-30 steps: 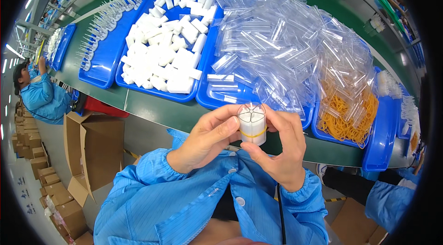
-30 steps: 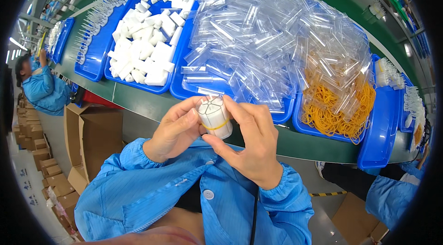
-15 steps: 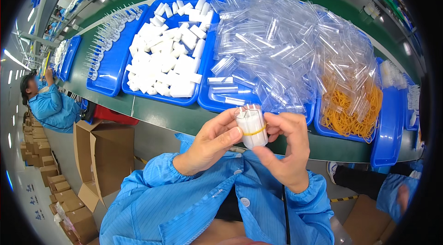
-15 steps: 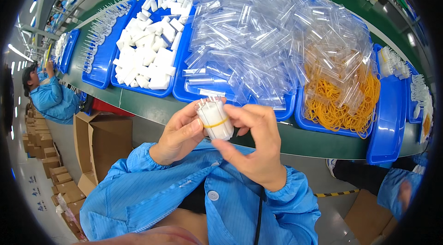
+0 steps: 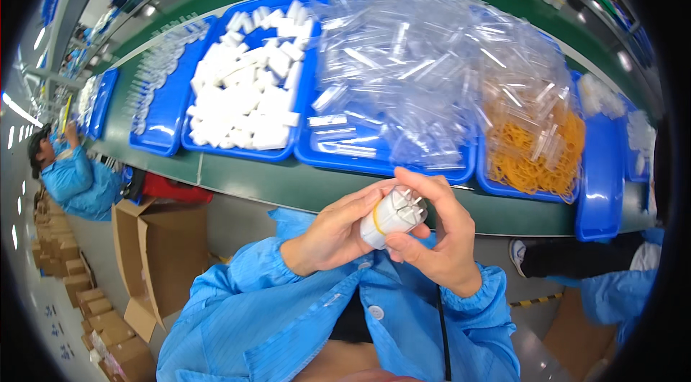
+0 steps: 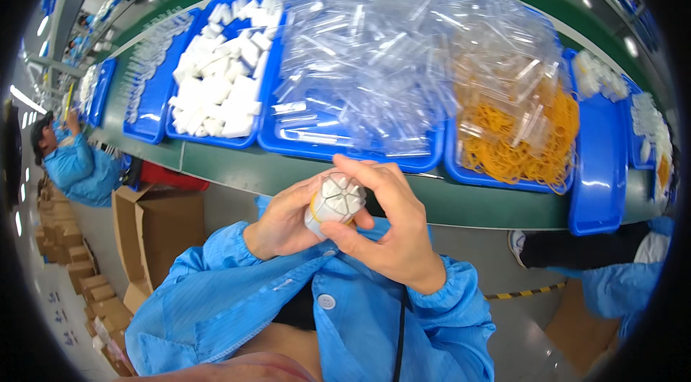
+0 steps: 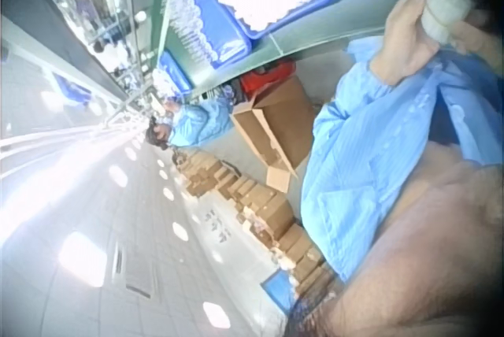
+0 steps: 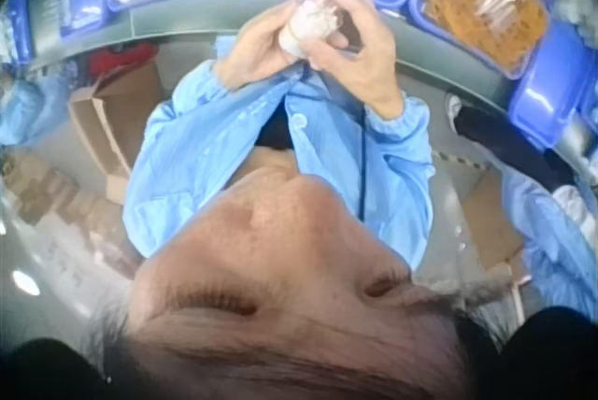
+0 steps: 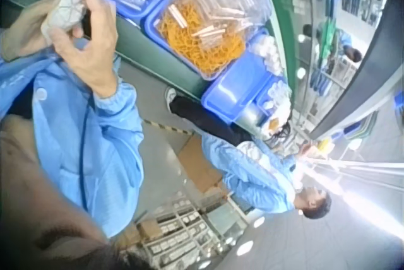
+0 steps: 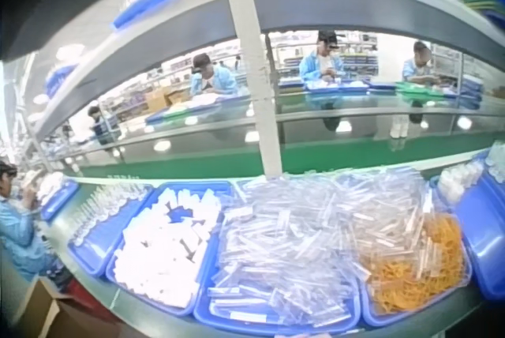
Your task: The person assembles multi-pronged plastic components by fitting white caps onto each prong of a base piece, wrapping a rubber band around the assembled unit, and placing it onto a tray.
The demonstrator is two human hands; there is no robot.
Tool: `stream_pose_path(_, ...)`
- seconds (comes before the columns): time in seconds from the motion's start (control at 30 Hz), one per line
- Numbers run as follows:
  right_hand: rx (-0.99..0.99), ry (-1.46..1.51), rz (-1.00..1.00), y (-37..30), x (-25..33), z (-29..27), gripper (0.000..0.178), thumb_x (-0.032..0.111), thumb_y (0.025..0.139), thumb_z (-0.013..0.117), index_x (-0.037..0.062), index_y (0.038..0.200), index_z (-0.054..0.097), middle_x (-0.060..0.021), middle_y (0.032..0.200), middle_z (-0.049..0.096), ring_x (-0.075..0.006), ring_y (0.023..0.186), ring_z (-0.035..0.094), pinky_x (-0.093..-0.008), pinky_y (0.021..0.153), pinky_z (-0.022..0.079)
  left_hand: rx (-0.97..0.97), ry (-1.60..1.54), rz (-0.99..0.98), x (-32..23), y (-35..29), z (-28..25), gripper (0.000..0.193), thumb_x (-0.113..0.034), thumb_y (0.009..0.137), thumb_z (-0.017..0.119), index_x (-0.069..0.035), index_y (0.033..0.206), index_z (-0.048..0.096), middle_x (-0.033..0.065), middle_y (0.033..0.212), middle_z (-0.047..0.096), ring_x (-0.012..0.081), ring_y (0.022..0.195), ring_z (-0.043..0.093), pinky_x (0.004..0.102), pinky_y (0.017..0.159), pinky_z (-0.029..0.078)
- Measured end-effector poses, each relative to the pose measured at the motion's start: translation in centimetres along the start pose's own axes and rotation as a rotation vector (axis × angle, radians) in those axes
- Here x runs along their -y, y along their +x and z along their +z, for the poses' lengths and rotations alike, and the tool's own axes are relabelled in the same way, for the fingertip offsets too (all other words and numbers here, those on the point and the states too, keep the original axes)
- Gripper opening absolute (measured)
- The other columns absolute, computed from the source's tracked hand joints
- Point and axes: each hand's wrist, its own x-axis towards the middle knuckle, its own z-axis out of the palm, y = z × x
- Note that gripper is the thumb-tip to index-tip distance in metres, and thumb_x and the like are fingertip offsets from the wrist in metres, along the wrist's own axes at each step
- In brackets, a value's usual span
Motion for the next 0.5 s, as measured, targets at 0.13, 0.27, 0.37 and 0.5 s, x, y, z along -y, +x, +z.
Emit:
stream_pose_path(0.13, -0.058, 0.009, -0.039, -0.7, 0.5, -2.8, 0.064, 0.009, 0.075, 0.082, 0.0002, 0.133, 0.057, -0.0132, 0.121, 0.065, -0.0215, 0.104, 0.061, -0.0316, 0.091, 0.049, -0.052, 0.353, 0.120, -0.3, 0.0, 1.4, 0.062, -0.038, 0.105, 0.047, 0.000, 0.151, 0.032, 0.0197, 0.133, 0.056, 0.0261, 0.113, 0.062, 0.0383, 0.093, 0.052)
stream_pose_path(0.27, -0.362, 0.009, -0.120, -0.8, 0.9, -8.4, 0.067, 0.005, 0.077, 0.079, 0.0018, 0.136, 0.048, -0.0154, 0.124, 0.062, -0.0208, 0.112, 0.061, -0.0338, 0.099, 0.047, -0.100, 0.545, 0.333, -0.8, -0.8, 0.9, 0.052, -0.032, 0.103, 0.051, 0.005, 0.138, 0.044, 0.0208, 0.108, 0.067, 0.0248, 0.089, 0.068, 0.0374, 0.081, 0.055)
stream_pose_path(0.37, -0.827, -0.001, -0.215, -1.6, 2.3, -14.4, 0.055, 0.002, 0.086, 0.070, 0.0002, 0.135, 0.045, -0.0183, 0.126, 0.059, -0.0240, 0.114, 0.061, -0.0389, 0.096, 0.053, -0.142, 0.628, 0.450, -1.2, -1.0, 1.0, 0.043, -0.030, 0.103, 0.052, 0.004, 0.130, 0.051, 0.0162, 0.097, 0.067, 0.0212, 0.079, 0.065, 0.0336, 0.074, 0.054)
stream_pose_path(0.5, -1.056, -0.642, -0.163, -2.3, -2.0, -27.4, 0.049, 0.007, 0.087, 0.075, -0.0016, 0.129, 0.053, -0.0154, 0.126, 0.057, -0.0218, 0.111, 0.061, -0.0331, 0.091, 0.054, -0.183, 0.684, 0.518, -1.8, -0.6, 1.2, 0.033, -0.025, 0.102, 0.056, 0.003, 0.119, 0.056, 0.0142, 0.090, 0.067, 0.0196, 0.077, 0.065, 0.0328, 0.073, 0.054)
